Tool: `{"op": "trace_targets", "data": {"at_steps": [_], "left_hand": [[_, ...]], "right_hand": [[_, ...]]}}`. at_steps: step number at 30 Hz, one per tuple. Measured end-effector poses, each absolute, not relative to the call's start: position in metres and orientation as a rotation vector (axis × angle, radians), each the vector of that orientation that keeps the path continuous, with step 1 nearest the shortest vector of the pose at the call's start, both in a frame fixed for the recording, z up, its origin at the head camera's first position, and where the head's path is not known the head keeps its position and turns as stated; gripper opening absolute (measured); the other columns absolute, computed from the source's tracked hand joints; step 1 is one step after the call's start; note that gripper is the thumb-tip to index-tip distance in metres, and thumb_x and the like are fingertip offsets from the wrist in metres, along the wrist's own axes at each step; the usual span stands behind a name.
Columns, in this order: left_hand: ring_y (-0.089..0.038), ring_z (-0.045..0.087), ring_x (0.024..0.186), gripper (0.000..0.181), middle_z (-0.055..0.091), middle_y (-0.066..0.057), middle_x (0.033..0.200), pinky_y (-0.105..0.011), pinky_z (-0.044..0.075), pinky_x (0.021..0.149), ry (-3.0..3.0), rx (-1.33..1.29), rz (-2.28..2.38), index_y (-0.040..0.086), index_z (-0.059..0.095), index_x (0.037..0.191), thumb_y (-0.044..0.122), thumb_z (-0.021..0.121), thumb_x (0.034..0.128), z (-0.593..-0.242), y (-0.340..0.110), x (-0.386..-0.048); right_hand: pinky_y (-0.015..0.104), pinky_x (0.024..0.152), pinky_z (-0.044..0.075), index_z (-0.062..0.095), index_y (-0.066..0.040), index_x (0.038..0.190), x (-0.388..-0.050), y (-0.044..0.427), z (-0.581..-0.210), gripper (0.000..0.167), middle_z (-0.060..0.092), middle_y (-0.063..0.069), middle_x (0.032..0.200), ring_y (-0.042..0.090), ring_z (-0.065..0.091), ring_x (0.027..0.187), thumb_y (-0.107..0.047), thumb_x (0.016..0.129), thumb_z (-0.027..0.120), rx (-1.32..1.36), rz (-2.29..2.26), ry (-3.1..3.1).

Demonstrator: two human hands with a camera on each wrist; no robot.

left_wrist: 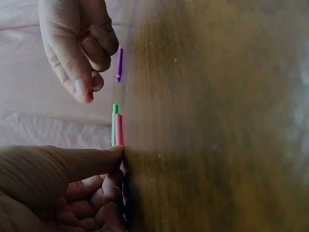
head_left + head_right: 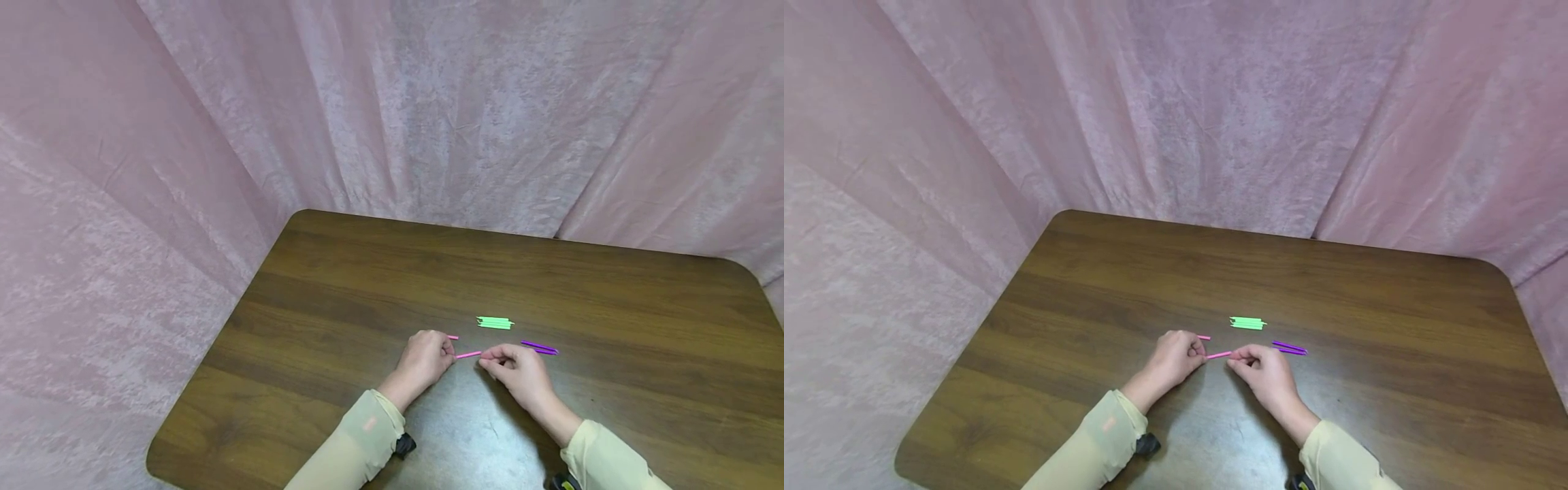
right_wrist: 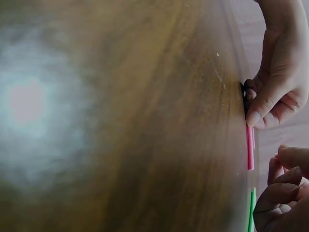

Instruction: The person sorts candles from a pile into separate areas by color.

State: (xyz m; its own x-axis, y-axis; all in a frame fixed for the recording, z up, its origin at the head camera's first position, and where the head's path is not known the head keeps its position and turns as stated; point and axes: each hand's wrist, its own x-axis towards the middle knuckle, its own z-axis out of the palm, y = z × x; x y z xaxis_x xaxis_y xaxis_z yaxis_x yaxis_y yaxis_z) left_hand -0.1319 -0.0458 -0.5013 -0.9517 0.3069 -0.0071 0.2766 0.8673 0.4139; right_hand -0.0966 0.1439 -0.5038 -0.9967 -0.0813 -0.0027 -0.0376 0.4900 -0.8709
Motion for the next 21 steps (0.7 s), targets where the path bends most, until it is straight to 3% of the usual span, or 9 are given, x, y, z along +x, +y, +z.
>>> {"op": "trace_targets", "data": {"at_steps": [21], "left_hand": [[-0.007,0.057,0.071,0.014,0.061,0.014,0.069,-0.023,0.046,0.066,2.903,0.553,0.651,0.022,0.071,0.071,0.025,0.078,0.0822,-0.497,-0.054,-0.136]], "right_hand": [[0.023,0.053,0.044,0.074,-0.005,0.086,-0.079,0.159,-0.506,0.006,0.068,0.000,0.073,0.004,0.051,0.056,-0.006,0.081,0.076,-0.013,-1.588,2.655]]}}
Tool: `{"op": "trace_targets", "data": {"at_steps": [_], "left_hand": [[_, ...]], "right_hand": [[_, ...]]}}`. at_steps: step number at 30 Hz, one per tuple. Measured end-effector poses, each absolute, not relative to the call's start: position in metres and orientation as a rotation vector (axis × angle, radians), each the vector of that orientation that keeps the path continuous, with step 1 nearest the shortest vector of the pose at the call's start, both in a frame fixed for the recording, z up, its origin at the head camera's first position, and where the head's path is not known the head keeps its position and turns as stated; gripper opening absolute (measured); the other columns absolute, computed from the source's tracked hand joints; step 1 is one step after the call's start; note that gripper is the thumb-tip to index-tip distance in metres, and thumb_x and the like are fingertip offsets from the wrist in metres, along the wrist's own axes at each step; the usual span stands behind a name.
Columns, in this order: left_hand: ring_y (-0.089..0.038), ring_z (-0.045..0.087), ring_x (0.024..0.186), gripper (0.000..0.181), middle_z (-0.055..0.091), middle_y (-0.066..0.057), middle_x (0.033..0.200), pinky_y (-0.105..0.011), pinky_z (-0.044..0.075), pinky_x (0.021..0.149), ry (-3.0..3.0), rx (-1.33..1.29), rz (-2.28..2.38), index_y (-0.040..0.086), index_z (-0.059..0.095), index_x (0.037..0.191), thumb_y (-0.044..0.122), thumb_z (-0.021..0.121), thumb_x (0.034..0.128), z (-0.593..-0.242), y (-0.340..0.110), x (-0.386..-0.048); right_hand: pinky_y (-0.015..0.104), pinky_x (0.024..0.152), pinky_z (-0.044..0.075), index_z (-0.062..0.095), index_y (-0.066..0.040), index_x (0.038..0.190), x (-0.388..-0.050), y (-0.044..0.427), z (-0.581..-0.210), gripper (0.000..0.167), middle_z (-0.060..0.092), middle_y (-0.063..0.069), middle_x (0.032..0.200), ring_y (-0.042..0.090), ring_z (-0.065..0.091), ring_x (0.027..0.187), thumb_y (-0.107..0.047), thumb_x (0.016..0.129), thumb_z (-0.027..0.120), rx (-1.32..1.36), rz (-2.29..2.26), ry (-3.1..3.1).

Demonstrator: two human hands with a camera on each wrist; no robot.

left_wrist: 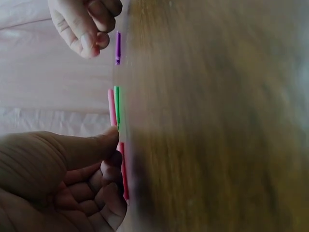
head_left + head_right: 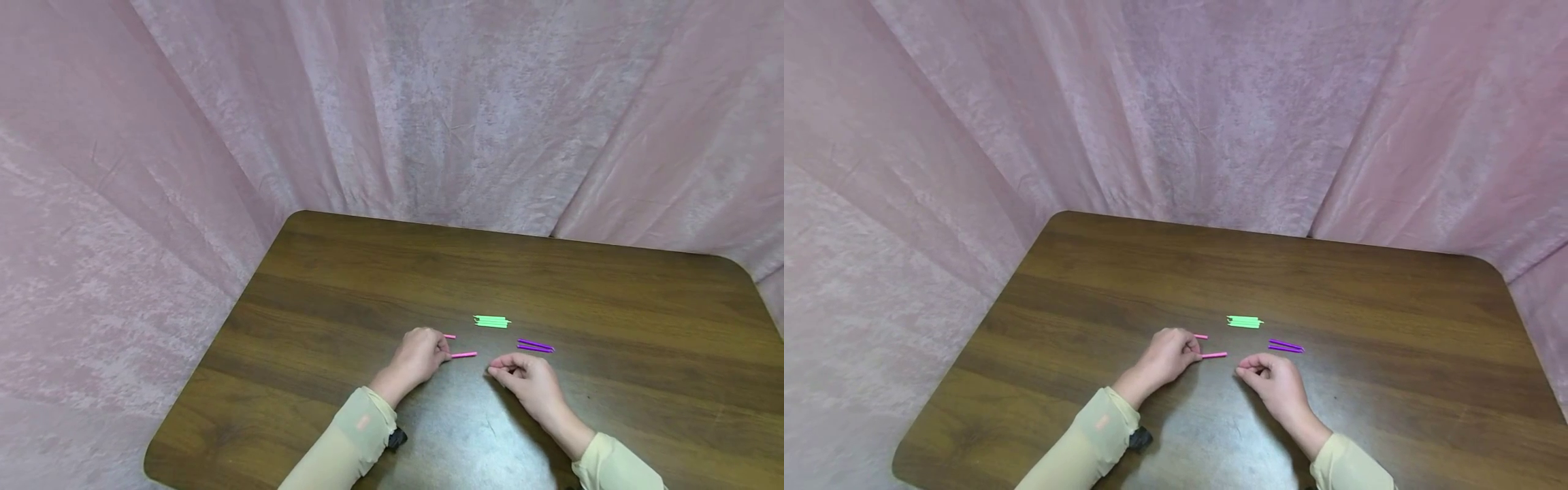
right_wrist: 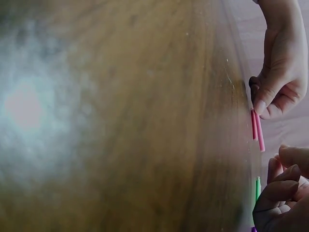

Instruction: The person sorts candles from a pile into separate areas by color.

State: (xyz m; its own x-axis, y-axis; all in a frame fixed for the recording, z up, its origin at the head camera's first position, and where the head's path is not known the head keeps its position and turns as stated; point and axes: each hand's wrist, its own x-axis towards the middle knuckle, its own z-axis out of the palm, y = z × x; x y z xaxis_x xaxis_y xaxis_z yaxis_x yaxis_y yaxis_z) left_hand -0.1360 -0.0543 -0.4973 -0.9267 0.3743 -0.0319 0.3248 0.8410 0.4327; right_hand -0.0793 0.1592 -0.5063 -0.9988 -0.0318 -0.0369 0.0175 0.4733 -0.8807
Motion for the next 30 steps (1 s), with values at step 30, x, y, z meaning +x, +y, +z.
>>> {"op": "trace_targets", "data": {"at_steps": [30], "left_hand": [[-0.006,0.052,0.067,0.017,0.058,0.011,0.072,-0.023,0.044,0.065,2.893,0.679,0.671,0.018,0.067,0.071,0.021,0.077,0.0832,-0.493,-0.074,-0.150]], "right_hand": [[0.023,0.053,0.044,0.073,-0.002,0.089,-0.070,0.165,-0.508,0.008,0.069,0.004,0.073,0.005,0.052,0.055,-0.005,0.082,0.075,0.053,-1.647,2.565]]}}
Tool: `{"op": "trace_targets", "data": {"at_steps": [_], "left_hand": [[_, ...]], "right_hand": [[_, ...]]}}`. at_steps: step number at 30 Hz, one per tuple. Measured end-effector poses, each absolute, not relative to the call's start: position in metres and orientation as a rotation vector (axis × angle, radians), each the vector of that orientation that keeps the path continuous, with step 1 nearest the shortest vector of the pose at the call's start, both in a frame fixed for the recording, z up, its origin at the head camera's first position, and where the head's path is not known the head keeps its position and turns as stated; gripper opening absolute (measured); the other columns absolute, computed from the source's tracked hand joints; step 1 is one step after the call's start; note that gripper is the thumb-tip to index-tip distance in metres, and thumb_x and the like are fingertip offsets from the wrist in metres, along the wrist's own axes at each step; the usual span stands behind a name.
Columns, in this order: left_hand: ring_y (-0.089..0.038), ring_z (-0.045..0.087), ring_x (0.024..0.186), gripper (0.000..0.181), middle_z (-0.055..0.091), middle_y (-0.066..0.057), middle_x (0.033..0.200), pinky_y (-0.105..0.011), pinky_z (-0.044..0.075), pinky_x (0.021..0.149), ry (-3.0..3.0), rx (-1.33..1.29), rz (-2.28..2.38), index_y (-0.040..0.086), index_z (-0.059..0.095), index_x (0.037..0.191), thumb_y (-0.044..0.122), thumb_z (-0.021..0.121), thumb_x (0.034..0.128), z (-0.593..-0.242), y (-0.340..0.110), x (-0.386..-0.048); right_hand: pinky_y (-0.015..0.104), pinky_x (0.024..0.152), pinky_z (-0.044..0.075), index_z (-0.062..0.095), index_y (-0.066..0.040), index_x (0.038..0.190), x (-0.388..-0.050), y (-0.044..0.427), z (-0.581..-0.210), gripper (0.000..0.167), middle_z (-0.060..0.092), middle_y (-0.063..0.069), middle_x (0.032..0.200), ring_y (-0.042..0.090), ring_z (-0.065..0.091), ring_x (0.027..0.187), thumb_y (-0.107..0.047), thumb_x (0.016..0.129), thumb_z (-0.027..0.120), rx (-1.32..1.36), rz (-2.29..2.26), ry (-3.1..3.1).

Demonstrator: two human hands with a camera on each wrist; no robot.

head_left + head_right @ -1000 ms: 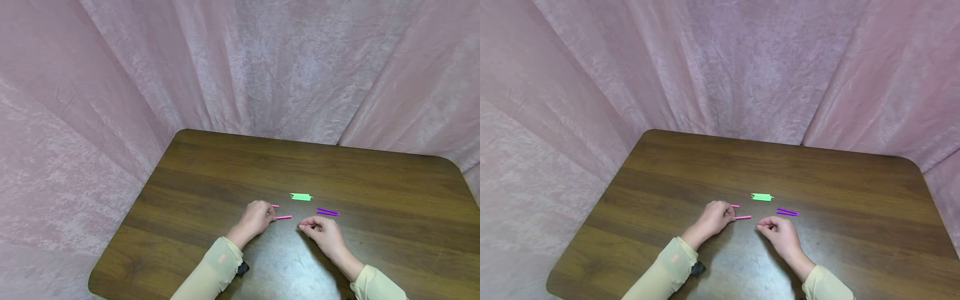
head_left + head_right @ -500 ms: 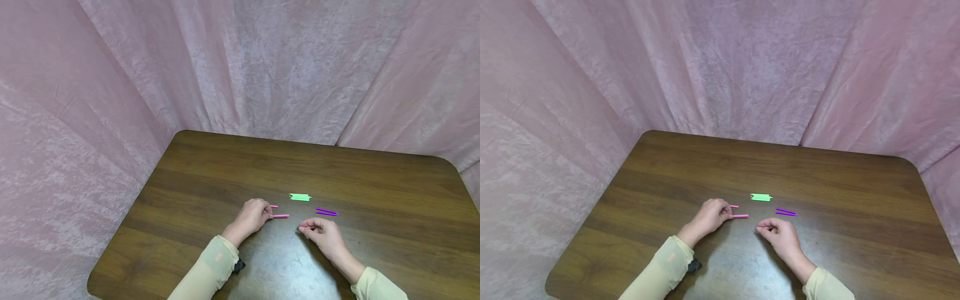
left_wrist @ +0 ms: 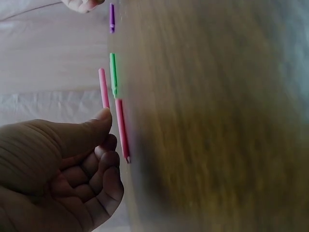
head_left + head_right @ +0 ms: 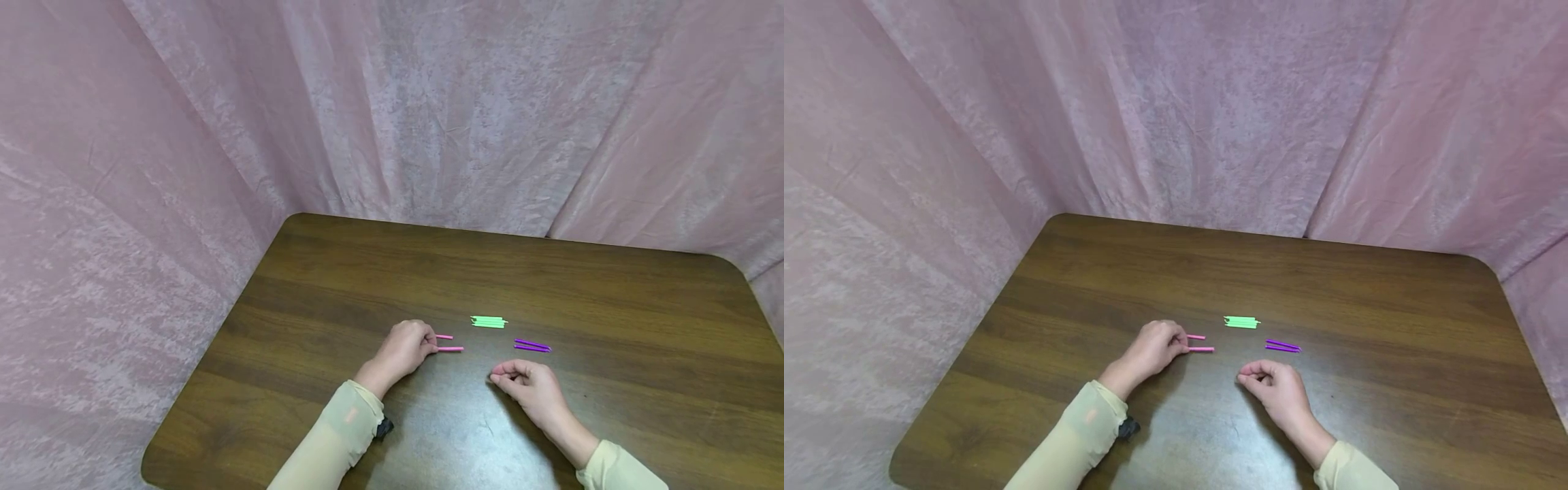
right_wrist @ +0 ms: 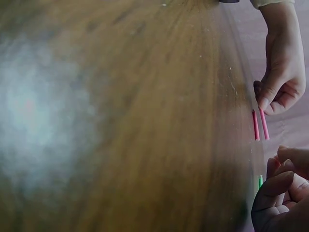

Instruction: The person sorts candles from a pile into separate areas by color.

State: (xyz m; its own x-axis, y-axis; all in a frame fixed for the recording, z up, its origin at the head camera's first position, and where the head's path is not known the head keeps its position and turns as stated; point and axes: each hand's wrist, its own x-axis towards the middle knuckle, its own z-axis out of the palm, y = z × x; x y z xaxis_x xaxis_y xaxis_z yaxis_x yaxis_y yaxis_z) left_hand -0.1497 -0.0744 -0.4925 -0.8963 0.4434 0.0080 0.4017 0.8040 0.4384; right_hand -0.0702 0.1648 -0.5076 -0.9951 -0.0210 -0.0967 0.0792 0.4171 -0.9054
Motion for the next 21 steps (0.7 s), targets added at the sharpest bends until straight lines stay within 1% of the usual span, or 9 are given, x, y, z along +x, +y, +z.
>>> {"op": "trace_targets", "data": {"at_steps": [5,9,14,21], "left_hand": [[-0.007,0.051,0.067,0.018,0.056,0.010,0.071,-0.024,0.044,0.064,2.905,0.688,0.638,0.018,0.065,0.070,0.021,0.077,0.0836,-0.491,-0.077,-0.152],[-0.008,0.052,0.067,0.020,0.055,0.010,0.070,-0.025,0.045,0.065,2.919,0.706,0.598,0.018,0.064,0.069,0.022,0.077,0.0832,-0.492,-0.080,-0.154],[-0.010,0.053,0.068,0.019,0.055,0.009,0.071,-0.027,0.045,0.066,2.909,0.703,0.580,0.017,0.065,0.070,0.021,0.077,0.0836,-0.490,-0.082,-0.157],[-0.011,0.053,0.069,0.018,0.055,0.008,0.071,-0.028,0.045,0.068,2.915,0.713,0.555,0.016,0.065,0.071,0.021,0.076,0.0842,-0.490,-0.086,-0.161]], "right_hand": [[0.023,0.052,0.044,0.072,-0.002,0.088,-0.069,0.165,-0.510,0.008,0.069,0.004,0.074,0.004,0.052,0.055,-0.003,0.082,0.075,0.053,-1.653,2.557],[0.023,0.051,0.043,0.073,-0.003,0.088,-0.067,0.166,-0.509,0.008,0.068,0.003,0.072,0.004,0.051,0.054,-0.005,0.082,0.075,0.052,-1.651,2.558],[0.023,0.051,0.043,0.073,-0.004,0.088,-0.066,0.166,-0.508,0.009,0.068,0.002,0.071,0.005,0.051,0.053,-0.008,0.081,0.077,0.054,-1.638,2.568],[0.023,0.050,0.043,0.073,-0.004,0.087,-0.062,0.167,-0.508,0.008,0.067,0.001,0.071,0.004,0.050,0.053,-0.007,0.081,0.077,0.043,-1.638,2.575]]}}
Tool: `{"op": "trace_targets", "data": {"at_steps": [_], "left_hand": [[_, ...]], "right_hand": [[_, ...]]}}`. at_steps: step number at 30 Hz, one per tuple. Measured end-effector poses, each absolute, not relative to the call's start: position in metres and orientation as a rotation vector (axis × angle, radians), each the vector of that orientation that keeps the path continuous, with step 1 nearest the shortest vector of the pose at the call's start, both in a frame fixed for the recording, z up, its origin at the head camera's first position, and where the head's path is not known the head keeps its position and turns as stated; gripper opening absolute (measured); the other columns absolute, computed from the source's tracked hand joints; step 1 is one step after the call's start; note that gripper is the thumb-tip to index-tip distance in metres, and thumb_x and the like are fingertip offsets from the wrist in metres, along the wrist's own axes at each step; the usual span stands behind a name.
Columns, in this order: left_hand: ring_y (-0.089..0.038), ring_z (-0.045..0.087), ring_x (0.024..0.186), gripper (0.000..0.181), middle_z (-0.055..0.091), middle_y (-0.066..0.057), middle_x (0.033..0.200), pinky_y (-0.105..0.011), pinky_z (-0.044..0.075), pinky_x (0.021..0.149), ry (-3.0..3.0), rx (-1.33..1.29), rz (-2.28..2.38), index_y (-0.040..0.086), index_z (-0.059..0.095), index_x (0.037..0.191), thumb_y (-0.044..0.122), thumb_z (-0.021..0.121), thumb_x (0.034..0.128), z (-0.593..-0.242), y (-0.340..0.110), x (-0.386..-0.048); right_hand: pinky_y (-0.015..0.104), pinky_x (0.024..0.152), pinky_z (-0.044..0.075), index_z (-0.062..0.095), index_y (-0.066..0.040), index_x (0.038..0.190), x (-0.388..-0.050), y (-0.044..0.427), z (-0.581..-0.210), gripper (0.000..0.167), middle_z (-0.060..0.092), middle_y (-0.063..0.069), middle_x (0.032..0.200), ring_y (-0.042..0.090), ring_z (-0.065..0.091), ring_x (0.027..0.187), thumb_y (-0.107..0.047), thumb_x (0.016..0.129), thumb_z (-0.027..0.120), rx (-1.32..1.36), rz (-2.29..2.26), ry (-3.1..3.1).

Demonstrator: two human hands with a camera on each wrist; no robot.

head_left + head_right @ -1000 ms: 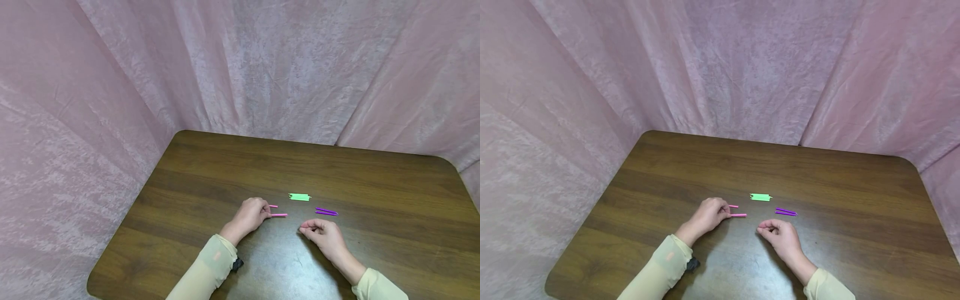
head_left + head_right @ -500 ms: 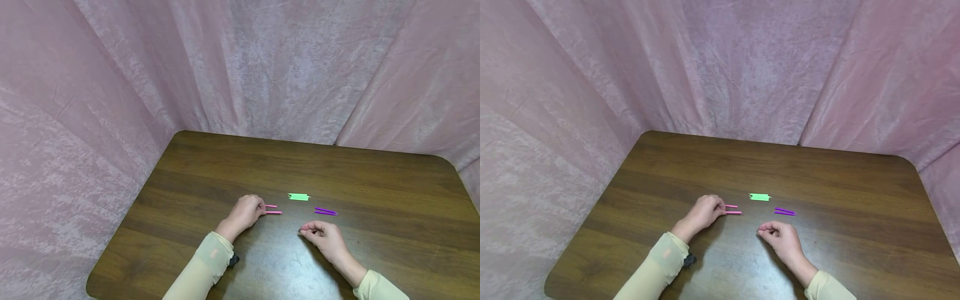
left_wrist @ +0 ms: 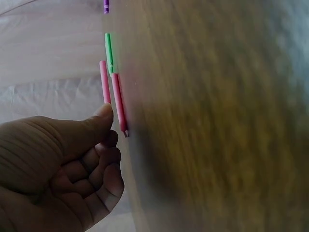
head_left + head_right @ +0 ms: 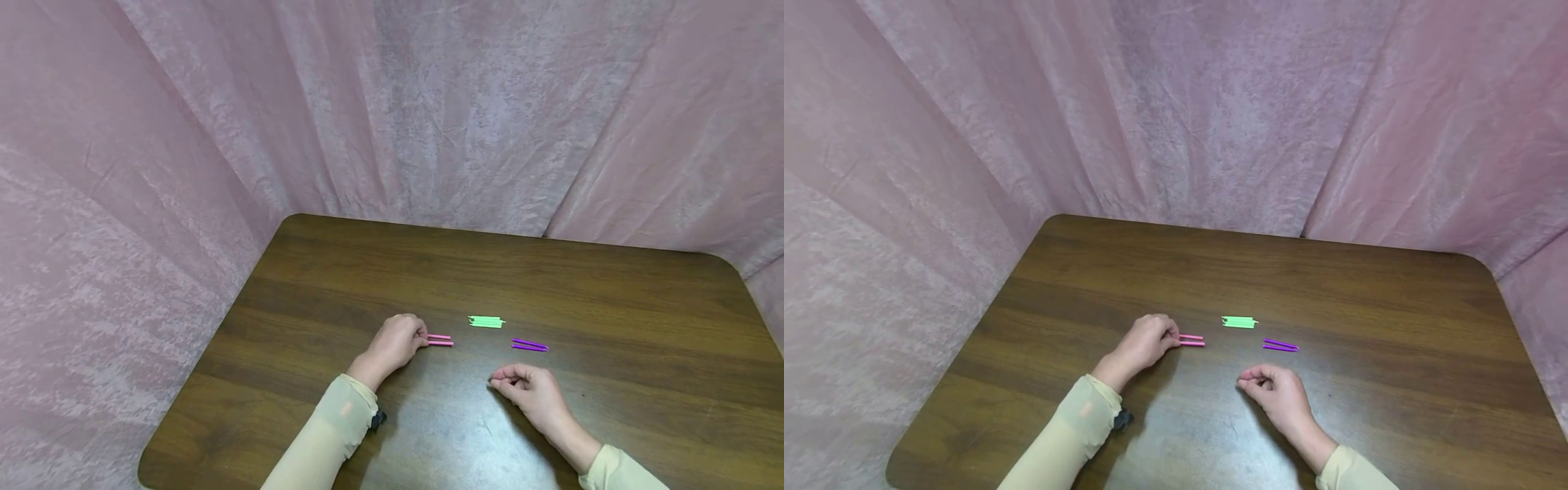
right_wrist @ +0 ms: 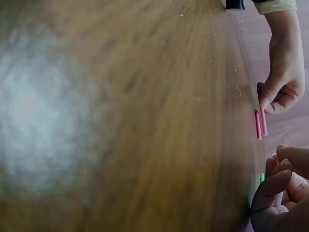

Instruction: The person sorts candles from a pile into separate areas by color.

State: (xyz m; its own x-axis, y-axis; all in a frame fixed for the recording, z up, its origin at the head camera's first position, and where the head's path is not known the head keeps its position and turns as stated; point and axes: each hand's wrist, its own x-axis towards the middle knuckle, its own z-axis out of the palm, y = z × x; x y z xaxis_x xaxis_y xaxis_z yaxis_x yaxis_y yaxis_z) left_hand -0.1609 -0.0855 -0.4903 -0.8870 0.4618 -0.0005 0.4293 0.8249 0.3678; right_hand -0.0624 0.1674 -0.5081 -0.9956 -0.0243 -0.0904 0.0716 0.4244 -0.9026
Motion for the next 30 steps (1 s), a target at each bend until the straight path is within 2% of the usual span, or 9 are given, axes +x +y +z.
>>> {"op": "trace_targets", "data": {"at_steps": [9,22,30], "left_hand": [[-0.013,0.055,0.071,0.018,0.054,0.009,0.071,-0.030,0.046,0.070,2.934,0.733,0.524,0.017,0.065,0.071,0.022,0.077,0.0833,-0.4891,-0.0890,-0.1630],[-0.012,0.054,0.069,0.019,0.053,0.008,0.070,-0.029,0.046,0.067,2.927,0.722,0.480,0.017,0.064,0.070,0.022,0.076,0.0834,-0.4872,-0.0881,-0.1641],[-0.013,0.055,0.070,0.019,0.053,0.008,0.070,-0.029,0.046,0.067,2.941,0.729,0.469,0.017,0.064,0.070,0.022,0.077,0.0826,-0.4868,-0.0887,-0.1633]], "right_hand": [[0.023,0.050,0.043,0.073,-0.003,0.088,-0.0589,0.1673,-0.5075,0.009,0.068,0.002,0.072,0.004,0.050,0.053,-0.007,0.081,0.077,0.056,-1.664,2.554],[0.024,0.050,0.043,0.073,-0.005,0.086,-0.0568,0.1662,-0.5054,0.007,0.067,-0.001,0.070,0.004,0.050,0.053,-0.008,0.080,0.077,0.032,-1.656,2.583],[0.024,0.051,0.043,0.073,-0.004,0.087,-0.0568,0.1663,-0.5052,0.008,0.068,0.002,0.072,0.004,0.051,0.054,-0.008,0.081,0.077,0.061,-1.672,2.561]]}}
